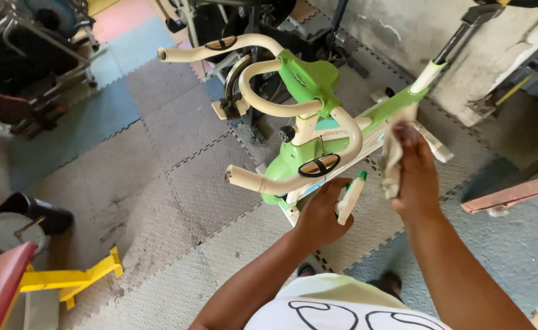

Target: Using a spray bottle and cloth to clean different parts of a stationary exercise bike.

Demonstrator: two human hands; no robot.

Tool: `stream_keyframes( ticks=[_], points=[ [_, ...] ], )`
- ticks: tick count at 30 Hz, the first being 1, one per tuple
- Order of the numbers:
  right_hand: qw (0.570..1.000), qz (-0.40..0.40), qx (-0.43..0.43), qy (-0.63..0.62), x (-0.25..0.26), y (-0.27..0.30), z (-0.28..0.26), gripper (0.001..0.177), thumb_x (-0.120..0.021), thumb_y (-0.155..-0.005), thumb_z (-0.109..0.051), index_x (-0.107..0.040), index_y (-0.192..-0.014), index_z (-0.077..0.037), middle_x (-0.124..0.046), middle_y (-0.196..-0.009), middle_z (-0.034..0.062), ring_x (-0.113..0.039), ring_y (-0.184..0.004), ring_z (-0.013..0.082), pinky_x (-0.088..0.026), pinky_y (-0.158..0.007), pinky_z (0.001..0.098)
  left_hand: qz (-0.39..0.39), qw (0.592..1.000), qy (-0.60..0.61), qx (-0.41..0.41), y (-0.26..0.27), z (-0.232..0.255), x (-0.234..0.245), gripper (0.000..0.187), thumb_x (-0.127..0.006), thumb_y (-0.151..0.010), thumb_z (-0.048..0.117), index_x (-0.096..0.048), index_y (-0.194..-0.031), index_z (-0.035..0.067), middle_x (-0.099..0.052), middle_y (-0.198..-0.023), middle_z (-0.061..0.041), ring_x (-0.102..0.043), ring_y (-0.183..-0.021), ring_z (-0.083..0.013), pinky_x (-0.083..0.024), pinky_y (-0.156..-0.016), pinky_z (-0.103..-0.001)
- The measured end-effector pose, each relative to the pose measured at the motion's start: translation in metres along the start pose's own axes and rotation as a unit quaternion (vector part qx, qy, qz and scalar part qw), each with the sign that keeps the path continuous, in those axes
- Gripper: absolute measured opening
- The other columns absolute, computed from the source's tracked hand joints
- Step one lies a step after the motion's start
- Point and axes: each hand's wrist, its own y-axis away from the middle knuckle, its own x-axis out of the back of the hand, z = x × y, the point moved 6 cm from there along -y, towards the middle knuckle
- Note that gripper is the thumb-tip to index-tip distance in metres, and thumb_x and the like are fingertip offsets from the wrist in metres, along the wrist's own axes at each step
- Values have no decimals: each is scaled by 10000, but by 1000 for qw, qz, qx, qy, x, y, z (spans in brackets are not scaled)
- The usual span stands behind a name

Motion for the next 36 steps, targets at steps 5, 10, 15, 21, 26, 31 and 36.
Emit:
stream_keyframes(
  ticks=[5,10,15,21,26,31,36],
  points=[
    [977,-203,68,13,-27,-57,60,302,-565,-1084,-62,-610,-1382,-41,-597,-1463,32,-640,-1265,176,-517,-1120,314,23,995,-8,95,-9,-4,4,705,-699,-773,95,-486,-1445,97,-624,-1300,-210,-668,-1089,-427,-567,-896,-481],
    [975,-216,-40,-13,-33,-102,67,408,-608,-1014,9,-638,-1405,-103,-621,-1341,195,-665,-1151,204,-534,-1103,336,43,988,-43,141,-14,-2,-6,747,-705,-757,131,-482,-1470,128,-617,-1343,-203,-672,-1070,-432,-553,-895,-509],
    [949,-303,51,70,-60,-167,63,307,-623,-950,52,-698,-1232,-42,-473,-1575,41,-644,-1197,144,-554,-1033,300,62,978,-62,187,-18,4,-22,737,-693,-766,153,-473,-1470,136,-592,-1393,-182,-623,-1184,-432,-539,-940,-511],
    [901,-400,107,127,-76,-176,52,273,-609,-1002,34,-692,-1251,-43,-482,-1575,70,-615,-1245,154,-533,-1054,299,139,971,-106,164,-14,11,-43,744,-704,-772,128,-473,-1480,118,-550,-1490,-148,-572,-1300,-417,-529,-1001,-490],
    [821,-470,239,220,-75,-164,24,201,-625,-1068,-16,-707,-1251,-30,-640,-1429,121,-576,-1387,189,-493,-1114,322,201,945,-89,241,-19,20,-59,724,-670,-775,132,-464,-1469,110,-534,-1509,-125,-606,-1260,-373,-543,-987,-450],
    [745,-458,388,292,-67,-150,4,184,-648,-1071,-61,-695,-1246,-27,-654,-1402,201,-590,-1376,274,-499,-1077,362,317,911,-162,208,-10,30,-73,662,-687,-798,114,-501,-1432,70,-573,-1475,-182,-570,-1315,-416,-525,-1070,-468],
    [764,-470,291,333,-53,-143,2,209,-609,-1072,-151,-618,-1260,-60,-691,-1324,129,-685,-1217,274,-540,-1020,377,379,859,-123,321,-6,48,-58,628,-667,-822,135,-517,-1426,54,-621,-1338,-207,-635,-1158,-407,-547,-981,-461]
  ],
)
